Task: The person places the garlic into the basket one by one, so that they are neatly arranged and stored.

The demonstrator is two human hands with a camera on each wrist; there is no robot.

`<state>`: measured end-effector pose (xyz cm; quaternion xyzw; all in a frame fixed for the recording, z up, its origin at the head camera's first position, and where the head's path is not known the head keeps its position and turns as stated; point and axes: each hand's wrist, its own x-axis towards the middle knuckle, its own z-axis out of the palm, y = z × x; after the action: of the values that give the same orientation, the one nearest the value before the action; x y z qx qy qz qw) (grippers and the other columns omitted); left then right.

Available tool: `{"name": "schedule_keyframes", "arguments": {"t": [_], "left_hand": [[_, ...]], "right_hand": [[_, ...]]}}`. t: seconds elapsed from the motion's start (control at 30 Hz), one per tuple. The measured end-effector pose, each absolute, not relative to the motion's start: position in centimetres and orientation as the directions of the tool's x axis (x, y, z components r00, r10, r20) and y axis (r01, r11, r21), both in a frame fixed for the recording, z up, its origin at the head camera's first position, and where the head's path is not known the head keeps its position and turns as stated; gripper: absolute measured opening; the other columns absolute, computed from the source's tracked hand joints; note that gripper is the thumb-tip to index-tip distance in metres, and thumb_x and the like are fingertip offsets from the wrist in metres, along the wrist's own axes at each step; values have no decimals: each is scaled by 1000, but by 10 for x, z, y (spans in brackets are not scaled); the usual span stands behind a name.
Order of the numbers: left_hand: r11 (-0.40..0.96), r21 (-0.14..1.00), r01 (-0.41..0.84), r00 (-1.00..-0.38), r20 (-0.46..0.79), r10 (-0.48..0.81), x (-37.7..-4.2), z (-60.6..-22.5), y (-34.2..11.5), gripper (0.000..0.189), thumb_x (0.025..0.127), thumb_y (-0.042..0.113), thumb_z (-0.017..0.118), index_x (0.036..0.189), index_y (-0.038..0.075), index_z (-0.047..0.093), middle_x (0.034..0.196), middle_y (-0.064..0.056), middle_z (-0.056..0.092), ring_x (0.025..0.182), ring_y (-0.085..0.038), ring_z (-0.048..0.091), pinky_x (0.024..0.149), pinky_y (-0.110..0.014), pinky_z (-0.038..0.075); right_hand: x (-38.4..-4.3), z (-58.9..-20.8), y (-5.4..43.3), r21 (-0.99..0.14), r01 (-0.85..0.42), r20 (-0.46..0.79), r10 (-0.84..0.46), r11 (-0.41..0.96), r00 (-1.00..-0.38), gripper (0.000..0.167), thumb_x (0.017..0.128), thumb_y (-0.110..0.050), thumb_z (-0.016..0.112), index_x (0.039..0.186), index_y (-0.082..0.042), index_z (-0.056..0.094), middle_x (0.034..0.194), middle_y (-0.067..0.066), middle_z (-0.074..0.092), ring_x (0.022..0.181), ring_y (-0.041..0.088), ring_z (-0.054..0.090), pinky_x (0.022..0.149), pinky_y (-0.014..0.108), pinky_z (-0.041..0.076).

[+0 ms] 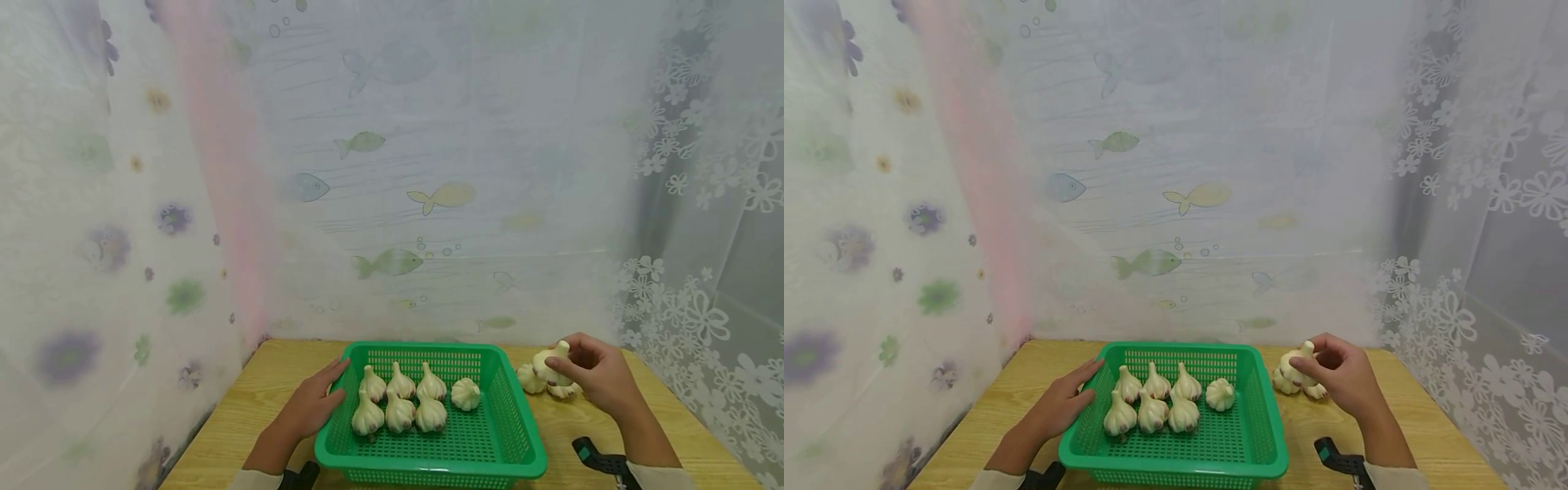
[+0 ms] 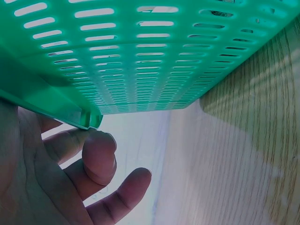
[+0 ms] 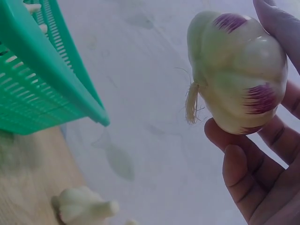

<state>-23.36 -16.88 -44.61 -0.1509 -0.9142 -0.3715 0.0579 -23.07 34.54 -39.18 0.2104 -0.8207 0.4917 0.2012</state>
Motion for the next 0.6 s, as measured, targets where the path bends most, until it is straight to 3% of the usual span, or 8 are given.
{"name": "schedule_keyframes", "arguments": {"t": [0.6], "left_hand": [[676,665,319,-948,214,237,-233,-446,-170,58,106,19,45,163,16,36,170,-9,29,155,-40,30,117,-65,33]], "right_hand": [[-223,-378,328,-689,-601,600,-145,405,-786,19,94,0,73,113,-2,72,82,-5,71,68,14,67,58,31,55]]}}
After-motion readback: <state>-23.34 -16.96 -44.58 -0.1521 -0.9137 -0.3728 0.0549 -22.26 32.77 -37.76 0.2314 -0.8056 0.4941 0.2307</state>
